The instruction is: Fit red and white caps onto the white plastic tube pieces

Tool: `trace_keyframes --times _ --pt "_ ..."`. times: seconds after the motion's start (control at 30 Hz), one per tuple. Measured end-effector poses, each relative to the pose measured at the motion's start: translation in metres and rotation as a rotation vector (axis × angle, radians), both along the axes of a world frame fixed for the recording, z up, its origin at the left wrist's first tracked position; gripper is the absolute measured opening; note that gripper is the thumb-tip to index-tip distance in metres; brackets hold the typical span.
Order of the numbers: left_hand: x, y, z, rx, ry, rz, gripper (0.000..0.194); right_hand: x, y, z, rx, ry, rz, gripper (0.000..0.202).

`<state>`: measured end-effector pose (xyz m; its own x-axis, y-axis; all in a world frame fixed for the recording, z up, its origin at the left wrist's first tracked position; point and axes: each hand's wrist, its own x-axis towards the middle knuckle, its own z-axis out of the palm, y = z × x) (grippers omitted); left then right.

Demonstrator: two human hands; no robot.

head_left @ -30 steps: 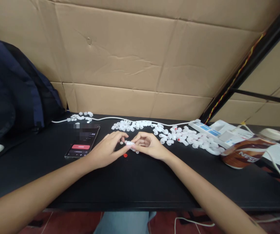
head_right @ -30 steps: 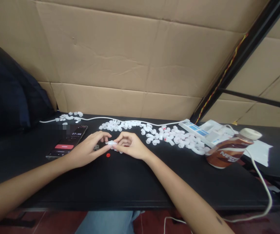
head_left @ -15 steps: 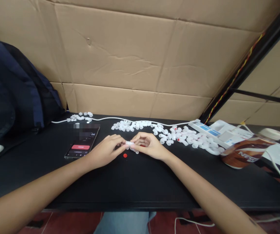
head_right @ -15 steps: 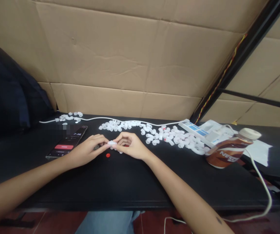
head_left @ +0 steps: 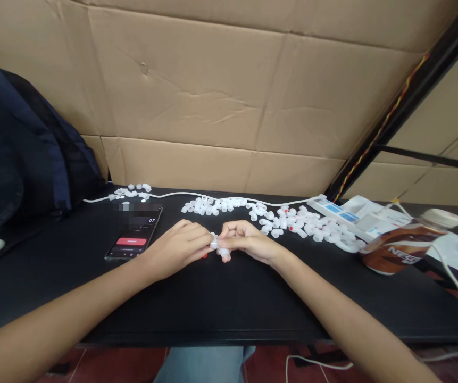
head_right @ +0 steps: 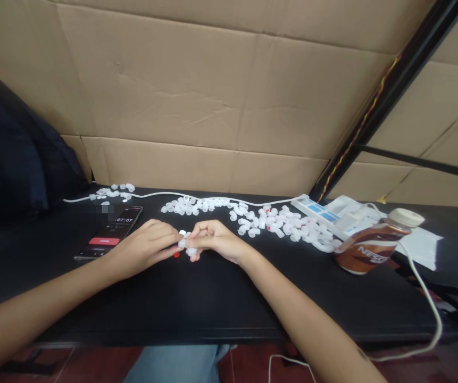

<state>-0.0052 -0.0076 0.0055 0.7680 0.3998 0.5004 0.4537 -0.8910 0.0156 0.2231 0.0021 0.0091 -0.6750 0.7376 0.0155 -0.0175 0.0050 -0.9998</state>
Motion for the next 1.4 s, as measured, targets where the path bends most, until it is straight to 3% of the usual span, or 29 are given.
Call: trace_keyframes --times 0.13,0.2,0.27,0.37,0.47,0.6,0.8,1.07,1.2,1.3,1.4 --pt "0.002 0.0 -0.002 -0.001 0.009 0.078 0.017 0.001 0.004 0.0 0.07 -0.083 -0.011 0.025" --pt "0.003 0.0 -0.002 -0.001 -0.011 0.15 0.03 0.007 0.009 -0.001 0.287 -0.154 -0.162 0.024" --pt "0.002 0.0 -0.002 -0.005 -0.027 0.211 0.043 0.02 0.016 -0.002 0.63 -0.282 -0.429 0.021" --pt "0.001 0.0 -0.002 -0.033 -0.02 0.235 0.038 0.051 0.03 0.0 0.985 -0.692 -0.678 0.012" --pt "0.0 0.0 -0.001 -0.041 -0.026 0.233 0.027 0.089 0.044 0.001 1.008 -1.009 -0.872 0.016" --pt "-0.002 0.002 -0.001 -0.013 0.001 0.242 0.017 0.125 0.054 0.002 0.896 -1.276 -1.028 0.02" --pt "-0.003 0.013 0.004 0.018 0.107 0.361 0.021 0.132 0.051 0.006 0.736 -1.536 -1.088 0.017" --pt "0.009 0.061 0.003 0.153 0.318 0.364 0.028 0.11 0.05 0.002 1.081 -1.425 -1.044 0.018" --pt "0.02 0.081 0.002 0.166 0.338 0.346 0.024 0.106 0.05 0.0 1.134 -1.351 -1.005 0.019" --pt "0.025 0.086 0.004 0.157 0.345 0.332 0.02 0.104 0.049 0.0 1.149 -1.304 -0.999 0.021" --pt "0.023 0.074 0.01 0.144 0.32 0.309 0.017 0.102 0.048 0.002 1.159 -1.259 -1.009 0.022"
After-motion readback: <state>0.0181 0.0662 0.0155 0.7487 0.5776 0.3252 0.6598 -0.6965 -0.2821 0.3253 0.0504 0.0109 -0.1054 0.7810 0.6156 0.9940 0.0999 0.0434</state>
